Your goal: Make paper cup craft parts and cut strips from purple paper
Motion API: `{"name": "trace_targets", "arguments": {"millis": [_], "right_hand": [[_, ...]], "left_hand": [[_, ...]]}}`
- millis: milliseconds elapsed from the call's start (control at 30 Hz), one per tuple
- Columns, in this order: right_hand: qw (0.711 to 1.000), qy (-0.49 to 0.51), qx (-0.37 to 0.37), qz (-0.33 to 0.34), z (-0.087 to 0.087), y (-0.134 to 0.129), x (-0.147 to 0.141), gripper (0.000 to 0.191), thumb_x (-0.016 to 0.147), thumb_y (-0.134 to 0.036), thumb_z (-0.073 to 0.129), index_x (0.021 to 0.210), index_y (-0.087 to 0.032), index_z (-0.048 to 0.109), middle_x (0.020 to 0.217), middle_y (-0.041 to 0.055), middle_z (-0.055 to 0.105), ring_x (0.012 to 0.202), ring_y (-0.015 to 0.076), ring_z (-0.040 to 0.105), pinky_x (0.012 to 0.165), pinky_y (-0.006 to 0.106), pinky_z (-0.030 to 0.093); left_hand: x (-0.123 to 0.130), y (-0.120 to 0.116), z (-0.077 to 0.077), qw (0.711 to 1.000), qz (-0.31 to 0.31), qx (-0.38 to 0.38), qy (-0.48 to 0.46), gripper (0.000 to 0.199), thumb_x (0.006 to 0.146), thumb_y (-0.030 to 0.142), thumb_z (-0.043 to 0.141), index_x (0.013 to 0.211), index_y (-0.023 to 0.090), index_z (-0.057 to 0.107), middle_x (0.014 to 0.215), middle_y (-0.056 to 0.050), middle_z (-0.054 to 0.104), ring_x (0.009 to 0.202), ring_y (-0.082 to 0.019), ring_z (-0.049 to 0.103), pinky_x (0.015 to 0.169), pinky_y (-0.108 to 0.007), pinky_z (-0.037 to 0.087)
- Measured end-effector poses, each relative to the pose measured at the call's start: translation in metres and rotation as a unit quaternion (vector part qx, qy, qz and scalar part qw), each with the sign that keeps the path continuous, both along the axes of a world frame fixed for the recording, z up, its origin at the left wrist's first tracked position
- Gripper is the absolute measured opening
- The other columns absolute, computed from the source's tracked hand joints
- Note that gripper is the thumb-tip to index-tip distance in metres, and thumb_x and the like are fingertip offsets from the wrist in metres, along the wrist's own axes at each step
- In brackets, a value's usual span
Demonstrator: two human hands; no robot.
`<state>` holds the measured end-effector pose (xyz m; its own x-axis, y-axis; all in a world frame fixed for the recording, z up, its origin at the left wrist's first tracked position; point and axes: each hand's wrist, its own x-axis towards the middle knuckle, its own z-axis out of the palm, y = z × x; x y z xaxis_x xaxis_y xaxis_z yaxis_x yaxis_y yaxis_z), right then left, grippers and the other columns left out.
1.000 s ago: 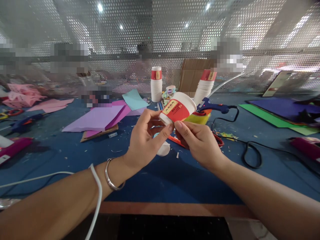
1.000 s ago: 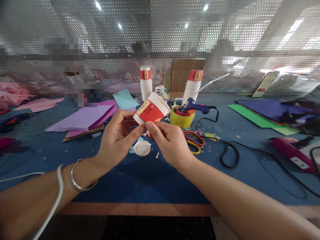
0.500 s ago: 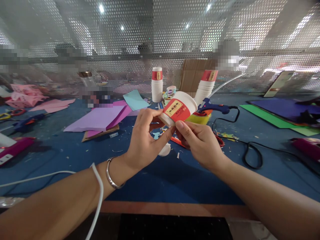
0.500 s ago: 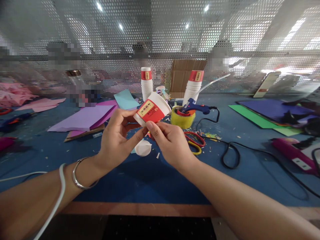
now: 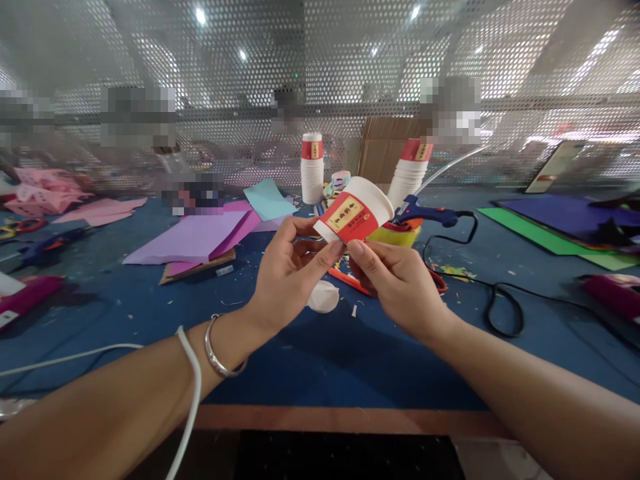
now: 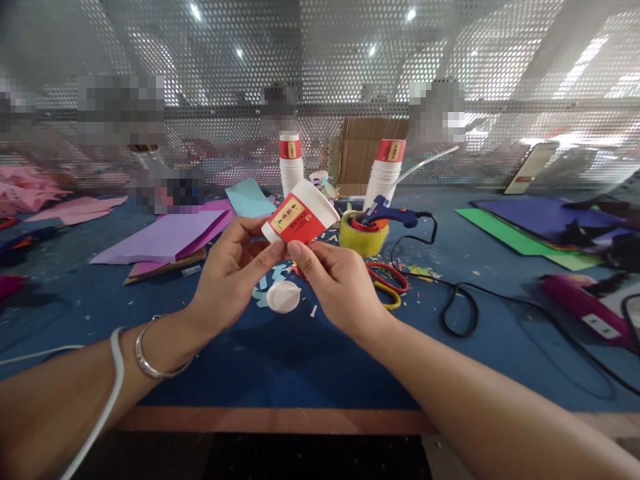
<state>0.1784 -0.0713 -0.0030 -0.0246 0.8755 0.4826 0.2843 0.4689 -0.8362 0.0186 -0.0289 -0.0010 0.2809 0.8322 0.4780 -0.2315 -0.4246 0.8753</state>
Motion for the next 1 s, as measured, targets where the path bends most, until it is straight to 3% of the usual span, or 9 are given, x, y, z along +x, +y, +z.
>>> {"name": "trace_targets", "arguments": {"millis": [300,600,800,900,1000], "right_hand": [[1.000,-0.005,-0.016,-0.005,-0.0021,-0.0021,-0.0005,0.053,0.100,-0.056,0.050,0.063,-0.020,0.046,0.058,-0.0044,0.040,0.052,0.0085,0.030,0.049,0.027,0.025],[0.999,-0.008,-0.034,-0.013,-0.0005,-0.0016,-0.0001,0.054,0.098,-0.060,0.050,0.062,-0.021,0.044,0.057,-0.0041,0.039,0.052,0.0093,0.030,0.048,0.027,0.025],[0.999,-0.008,-0.041,-0.017,0.0011,0.0003,-0.0006,0.054,0.098,-0.061,0.051,0.062,-0.020,0.044,0.057,-0.0039,0.039,0.053,0.0094,0.030,0.048,0.027,0.024],[0.998,0.000,-0.057,-0.014,-0.0002,0.0011,-0.0003,0.055,0.097,-0.062,0.052,0.062,-0.021,0.045,0.056,-0.0043,0.038,0.051,0.0093,0.029,0.046,0.026,0.023],[0.997,0.016,-0.079,-0.005,-0.0031,0.0010,0.0002,0.054,0.096,-0.063,0.052,0.064,-0.021,0.045,0.056,-0.0046,0.037,0.049,0.0090,0.029,0.044,0.026,0.023]], "left_hand": [[-0.0035,0.0003,0.0002,0.997,0.012,0.077,0.021,0.037,0.080,0.029,0.085,0.106,0.020,0.059,0.102,-0.004,0.072,0.090,-0.017,0.071,0.082,-0.031,0.061],[-0.0059,0.0024,-0.0028,0.994,0.024,0.096,0.049,0.039,0.082,0.030,0.083,0.110,0.020,0.058,0.104,-0.007,0.071,0.092,-0.019,0.072,0.084,-0.035,0.062],[-0.0039,-0.0002,-0.0011,0.996,0.008,0.070,0.049,0.041,0.081,0.028,0.084,0.112,0.018,0.058,0.109,-0.009,0.069,0.094,-0.020,0.072,0.085,-0.035,0.062],[-0.0041,0.0013,-0.0023,0.995,0.026,0.076,0.066,0.040,0.082,0.029,0.083,0.111,0.018,0.058,0.108,-0.009,0.068,0.095,-0.021,0.071,0.086,-0.037,0.062],[-0.0057,0.0034,-0.0068,0.984,0.065,0.134,0.094,0.040,0.084,0.027,0.081,0.116,0.019,0.058,0.109,-0.009,0.063,0.097,-0.022,0.070,0.087,-0.039,0.062]]}}
